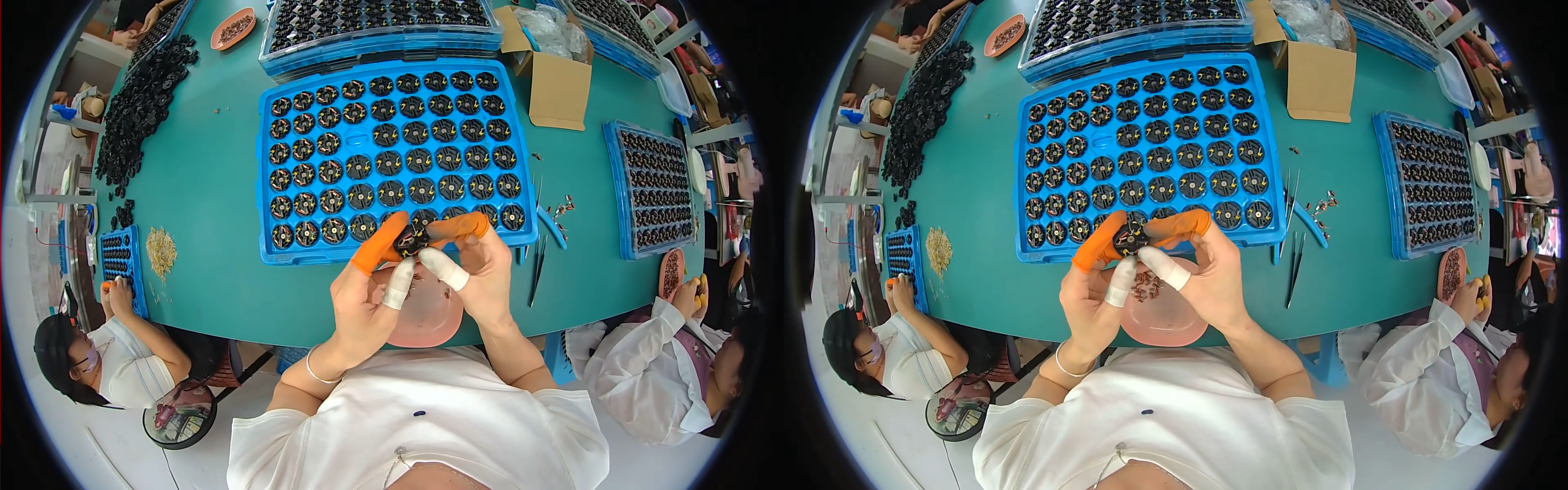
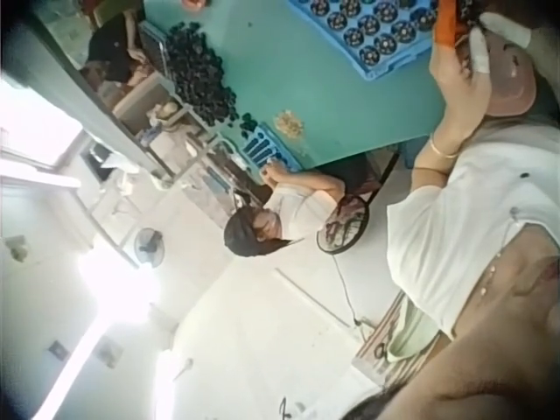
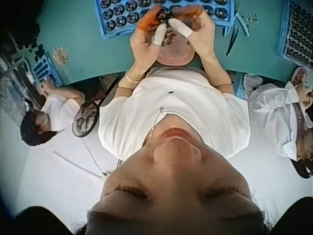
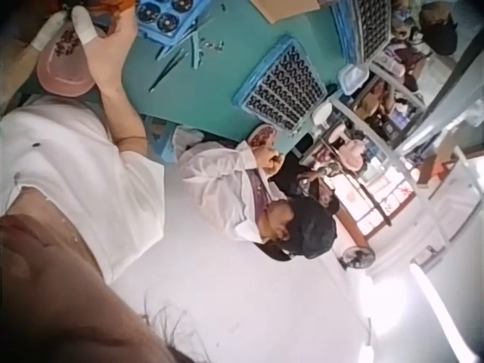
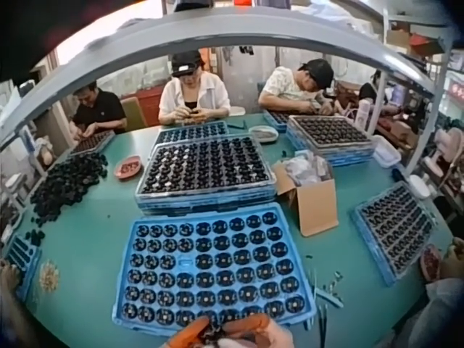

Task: The person assembles small electronic components by hand, inserting small pins into circular bases at a workstation.

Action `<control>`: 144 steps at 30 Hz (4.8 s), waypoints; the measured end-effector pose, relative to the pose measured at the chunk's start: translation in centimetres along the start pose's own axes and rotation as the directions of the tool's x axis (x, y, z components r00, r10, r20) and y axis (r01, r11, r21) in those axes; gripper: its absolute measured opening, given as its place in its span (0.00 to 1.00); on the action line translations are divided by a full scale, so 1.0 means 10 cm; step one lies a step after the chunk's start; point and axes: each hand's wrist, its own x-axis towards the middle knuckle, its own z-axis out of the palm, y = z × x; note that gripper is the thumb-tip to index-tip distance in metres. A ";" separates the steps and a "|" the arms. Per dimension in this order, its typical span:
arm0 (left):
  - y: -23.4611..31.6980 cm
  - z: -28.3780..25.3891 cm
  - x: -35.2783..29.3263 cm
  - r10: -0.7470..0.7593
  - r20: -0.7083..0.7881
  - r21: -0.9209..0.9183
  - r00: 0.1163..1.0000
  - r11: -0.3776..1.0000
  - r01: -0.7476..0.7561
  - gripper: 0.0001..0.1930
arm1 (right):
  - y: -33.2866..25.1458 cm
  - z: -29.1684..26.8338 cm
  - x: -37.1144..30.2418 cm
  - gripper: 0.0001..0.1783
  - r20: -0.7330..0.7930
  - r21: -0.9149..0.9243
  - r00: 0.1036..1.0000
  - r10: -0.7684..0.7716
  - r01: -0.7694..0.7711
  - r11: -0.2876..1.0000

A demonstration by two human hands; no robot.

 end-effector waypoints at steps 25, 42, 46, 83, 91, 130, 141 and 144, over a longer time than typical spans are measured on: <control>-0.30 -0.69 1.44 0.032 0.369 0.847 0.929 0.398 -0.351 0.20 | -0.10 -0.21 -0.27 0.15 0.123 -0.399 0.992 0.006 0.044 0.916; -0.36 -0.59 1.16 0.191 0.361 0.885 0.913 0.239 -0.399 0.08 | -0.09 -0.49 -0.42 0.10 0.214 -0.658 0.965 -0.150 0.256 0.709; -0.41 -0.53 1.10 0.249 0.372 0.913 0.894 0.077 -0.401 0.09 | -0.13 -0.52 -0.43 0.10 0.330 -0.767 0.943 -0.048 0.297 0.569; -0.27 -0.54 0.88 0.113 0.030 0.625 0.993 0.773 -0.107 0.14 | 0.10 -0.45 -0.53 0.11 0.505 -0.862 0.859 0.086 0.498 0.090; 0.03 -0.43 0.35 -0.137 0.097 0.076 0.986 0.989 0.130 0.16 | 0.08 -0.41 -0.51 0.11 0.473 -0.864 0.880 -0.040 0.472 0.173; -0.07 -0.12 -0.06 -0.223 0.208 -0.273 0.952 0.922 0.275 0.07 | -0.13 -0.24 -0.28 0.12 0.174 -0.064 0.963 0.206 -0.198 0.978; -0.01 0.08 -0.10 -0.058 0.014 0.005 0.998 0.998 0.058 0.03 | -0.09 -0.13 -0.29 0.13 0.007 -0.213 0.999 -0.044 0.045 0.976; -0.02 0.12 -0.09 0.021 -0.053 0.065 0.998 0.998 -0.018 0.05 | -0.08 -0.08 -0.29 0.12 -0.014 -0.269 0.990 -0.139 0.131 0.954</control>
